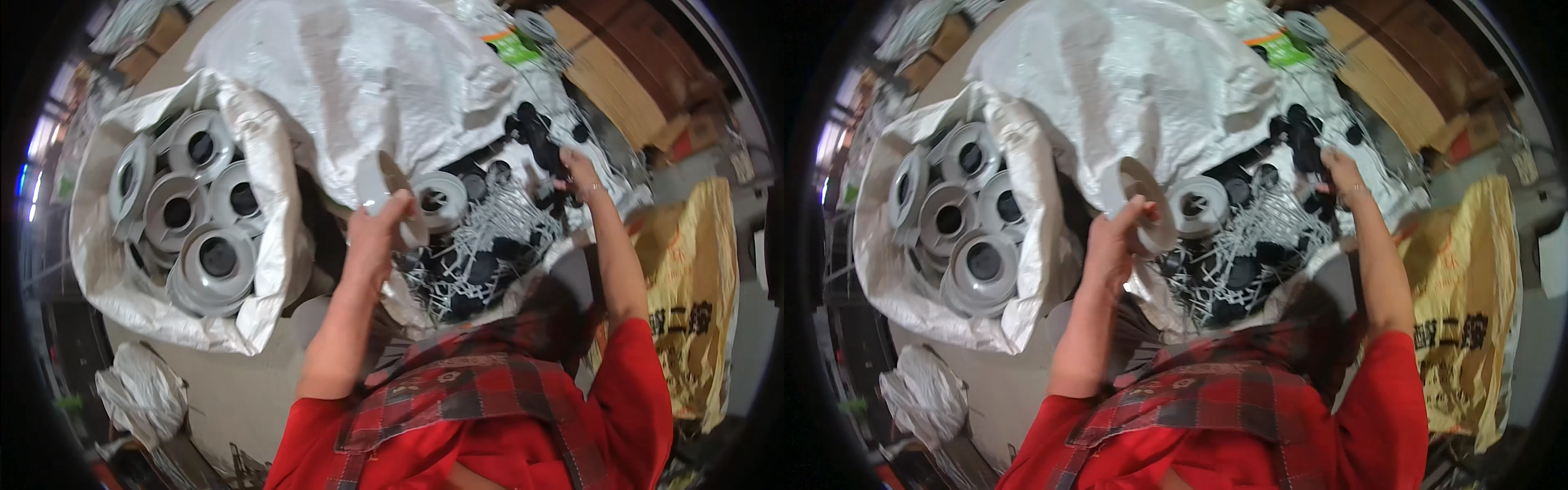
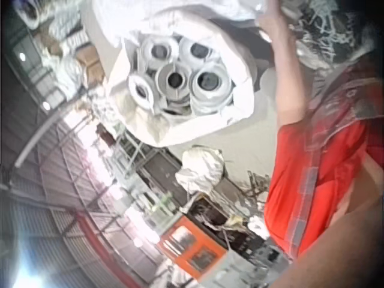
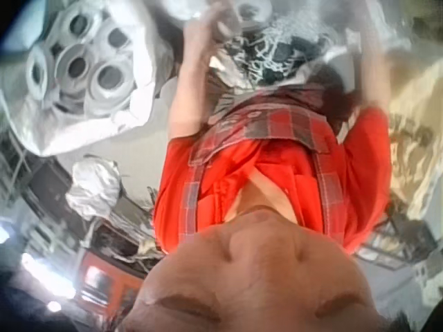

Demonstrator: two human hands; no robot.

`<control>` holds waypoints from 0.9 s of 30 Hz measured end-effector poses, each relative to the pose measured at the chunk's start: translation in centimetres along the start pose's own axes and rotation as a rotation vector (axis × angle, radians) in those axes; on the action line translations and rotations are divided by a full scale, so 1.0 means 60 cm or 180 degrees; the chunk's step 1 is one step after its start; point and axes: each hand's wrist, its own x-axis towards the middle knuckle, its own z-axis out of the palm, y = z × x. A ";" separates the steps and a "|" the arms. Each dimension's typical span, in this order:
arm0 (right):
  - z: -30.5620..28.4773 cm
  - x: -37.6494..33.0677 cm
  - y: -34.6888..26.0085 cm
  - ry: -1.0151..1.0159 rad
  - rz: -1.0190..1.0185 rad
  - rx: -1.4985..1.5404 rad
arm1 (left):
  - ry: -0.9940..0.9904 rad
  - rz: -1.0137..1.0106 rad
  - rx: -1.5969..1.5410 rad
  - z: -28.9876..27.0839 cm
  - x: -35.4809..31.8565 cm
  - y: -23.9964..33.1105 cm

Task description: The person sits on the floor and repeatedly picks up white circular plastic frames and black circular inserts. They insert the black pieces into the white frames and place the assembled units into a large white sack. The person continues this repetitive assembly process throughout the clip.

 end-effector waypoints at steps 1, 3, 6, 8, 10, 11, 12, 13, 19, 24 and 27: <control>-0.005 -0.016 -0.025 0.0445 0.0018 0.0112 | 0.0023 0.0087 -0.0094 0.008 0.002 -0.004; -0.046 0.008 0.016 0.0520 0.0165 -0.0521 | -0.0172 -0.0024 -0.0204 0.024 0.009 0.003; -0.003 0.013 0.101 -0.0394 0.0092 -0.1807 | -0.0100 -0.0116 -0.0265 0.032 0.009 0.004; 0.053 0.002 0.133 -0.0718 0.0013 -0.2206 | -0.0009 -0.0113 -0.0227 0.026 0.007 0.006; 0.077 0.012 0.159 -0.0667 0.0282 -0.2062 | 0.0052 -0.0153 -0.0265 0.028 0.005 0.008; 0.072 0.048 0.219 -0.0316 0.0316 -0.2098 | 0.0048 -0.0183 -0.0282 0.033 0.008 0.007; 0.091 0.051 0.220 -0.0412 0.0185 -0.2200 | 0.0085 -0.0195 -0.0249 0.027 0.010 0.006; 0.103 0.014 0.157 -0.0772 0.0290 -0.2067 | 0.0122 -0.0207 -0.0216 0.021 0.010 0.004; 0.101 0.112 0.292 -0.0262 0.0304 -0.2553 | 0.0138 -0.0238 0.0007 0.016 0.022 -0.002; 0.143 0.100 0.324 -0.0849 0.0369 -0.2510 | 0.0176 -0.0287 -0.0040 0.022 0.017 0.001; 0.150 0.086 0.292 -0.1448 0.0723 -0.2601 | 0.0186 -0.0356 -0.0150 0.030 0.013 0.004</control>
